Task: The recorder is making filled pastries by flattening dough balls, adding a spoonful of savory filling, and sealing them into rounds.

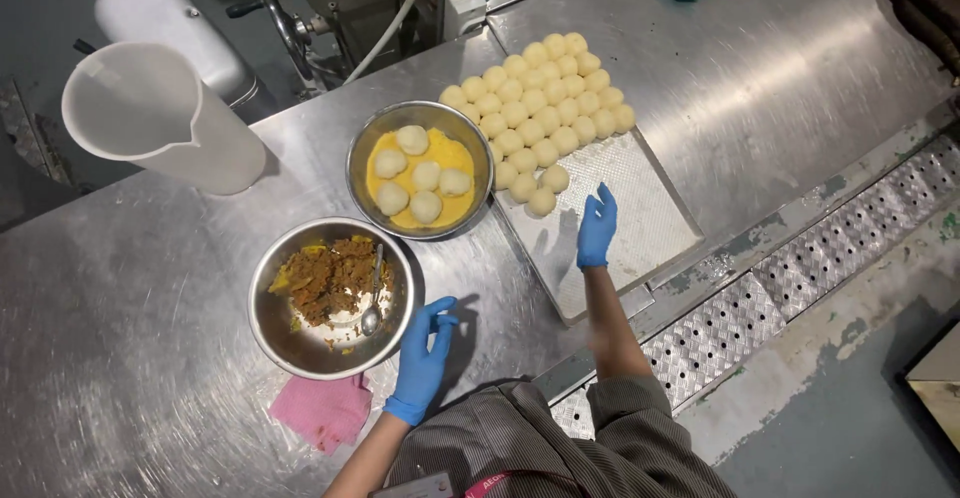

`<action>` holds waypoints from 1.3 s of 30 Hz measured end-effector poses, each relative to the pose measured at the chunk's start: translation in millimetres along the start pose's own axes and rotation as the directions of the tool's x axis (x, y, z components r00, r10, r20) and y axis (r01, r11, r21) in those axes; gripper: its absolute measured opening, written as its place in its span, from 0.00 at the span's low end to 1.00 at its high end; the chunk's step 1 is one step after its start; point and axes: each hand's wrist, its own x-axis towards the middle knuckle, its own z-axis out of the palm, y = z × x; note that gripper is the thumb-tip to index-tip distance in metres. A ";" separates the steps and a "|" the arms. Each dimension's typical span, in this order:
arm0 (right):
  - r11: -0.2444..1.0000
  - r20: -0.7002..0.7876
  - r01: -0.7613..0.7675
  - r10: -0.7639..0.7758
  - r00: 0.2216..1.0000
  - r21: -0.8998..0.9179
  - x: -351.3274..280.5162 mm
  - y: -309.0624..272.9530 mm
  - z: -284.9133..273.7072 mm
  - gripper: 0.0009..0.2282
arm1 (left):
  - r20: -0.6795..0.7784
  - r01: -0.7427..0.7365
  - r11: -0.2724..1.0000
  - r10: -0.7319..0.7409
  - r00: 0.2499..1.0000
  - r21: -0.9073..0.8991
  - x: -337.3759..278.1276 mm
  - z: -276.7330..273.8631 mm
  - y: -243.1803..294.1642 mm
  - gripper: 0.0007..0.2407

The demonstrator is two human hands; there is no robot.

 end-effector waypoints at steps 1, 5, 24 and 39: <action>0.999 -0.006 -0.047 0.047 0.999 -0.026 2.5 1.2 -6.1 0.18 | 0.023 0.001 1.000 -0.002 1.000 0.011 -0.6 0.1 -2.1 0.14; 0.983 0.149 -0.179 0.182 0.972 -0.034 5.9 -8.4 3.1 0.14 | 0.047 0.024 1.000 -0.024 0.999 -0.008 -2.6 -1.5 -17.5 0.13; 0.595 0.524 0.534 -0.211 0.825 -0.601 -17.0 -47.1 69.3 0.13 | -0.053 0.076 0.995 -0.080 0.995 -0.061 -16.5 -15.8 -35.5 0.12; 0.982 0.411 -0.172 0.123 0.903 0.084 -182.2 38.1 2.4 0.14 | 0.129 0.096 0.995 -0.090 0.988 -0.040 3.3 56.0 -192.1 0.19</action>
